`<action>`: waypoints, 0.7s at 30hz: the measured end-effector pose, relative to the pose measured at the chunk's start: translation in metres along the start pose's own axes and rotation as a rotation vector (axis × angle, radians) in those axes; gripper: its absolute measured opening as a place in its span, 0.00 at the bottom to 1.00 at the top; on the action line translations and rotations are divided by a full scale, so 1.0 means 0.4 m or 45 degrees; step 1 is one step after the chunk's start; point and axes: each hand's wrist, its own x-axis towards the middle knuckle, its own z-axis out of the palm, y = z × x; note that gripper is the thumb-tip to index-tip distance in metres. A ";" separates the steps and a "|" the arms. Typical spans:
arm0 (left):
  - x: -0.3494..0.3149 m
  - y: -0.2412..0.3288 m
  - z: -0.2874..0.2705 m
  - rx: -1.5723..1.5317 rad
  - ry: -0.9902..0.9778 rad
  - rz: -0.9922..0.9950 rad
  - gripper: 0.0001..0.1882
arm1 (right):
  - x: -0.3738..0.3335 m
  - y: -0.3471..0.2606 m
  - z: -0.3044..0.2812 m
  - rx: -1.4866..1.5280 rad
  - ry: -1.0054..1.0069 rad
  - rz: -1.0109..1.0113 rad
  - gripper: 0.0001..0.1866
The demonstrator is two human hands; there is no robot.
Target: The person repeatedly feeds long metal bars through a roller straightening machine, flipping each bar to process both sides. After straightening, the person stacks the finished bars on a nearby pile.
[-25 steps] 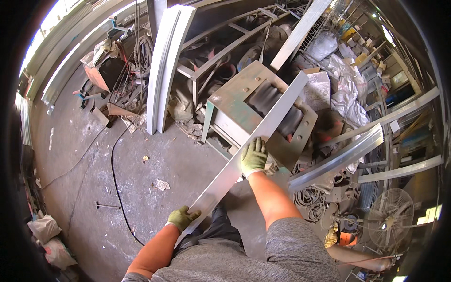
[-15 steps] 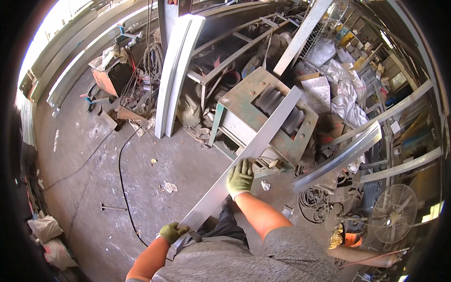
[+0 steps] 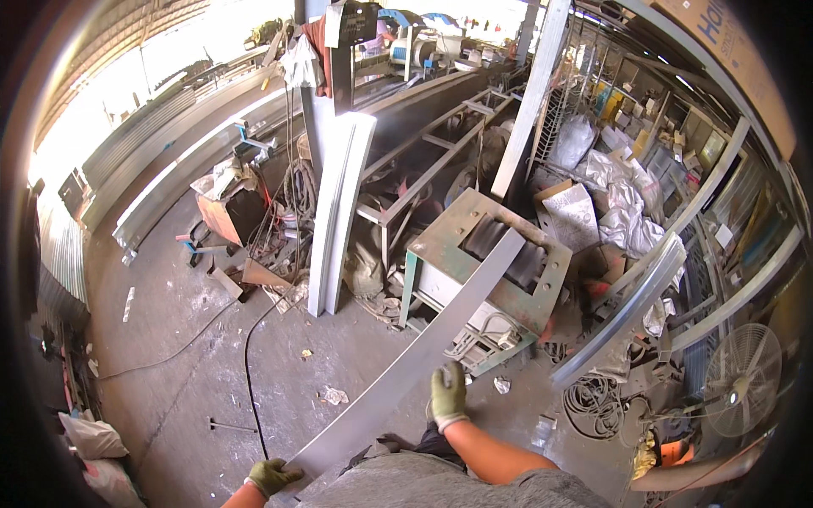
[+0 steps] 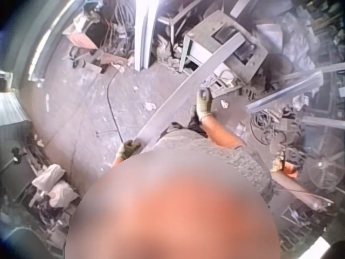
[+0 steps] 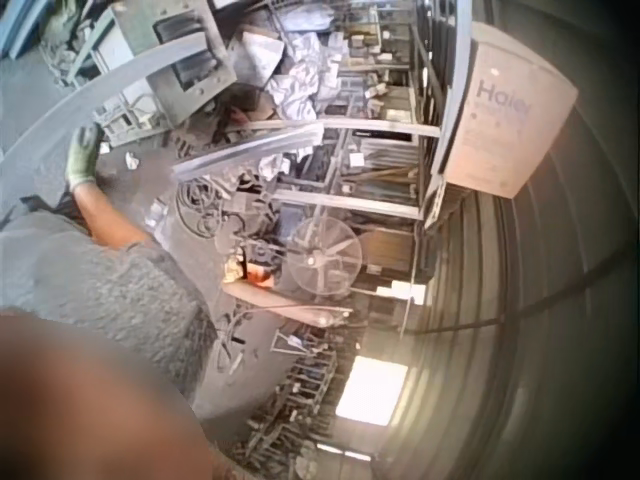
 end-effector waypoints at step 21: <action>0.303 0.429 0.163 0.646 0.293 0.910 0.45 | 0.233 -0.265 -0.134 1.032 -0.251 0.437 0.23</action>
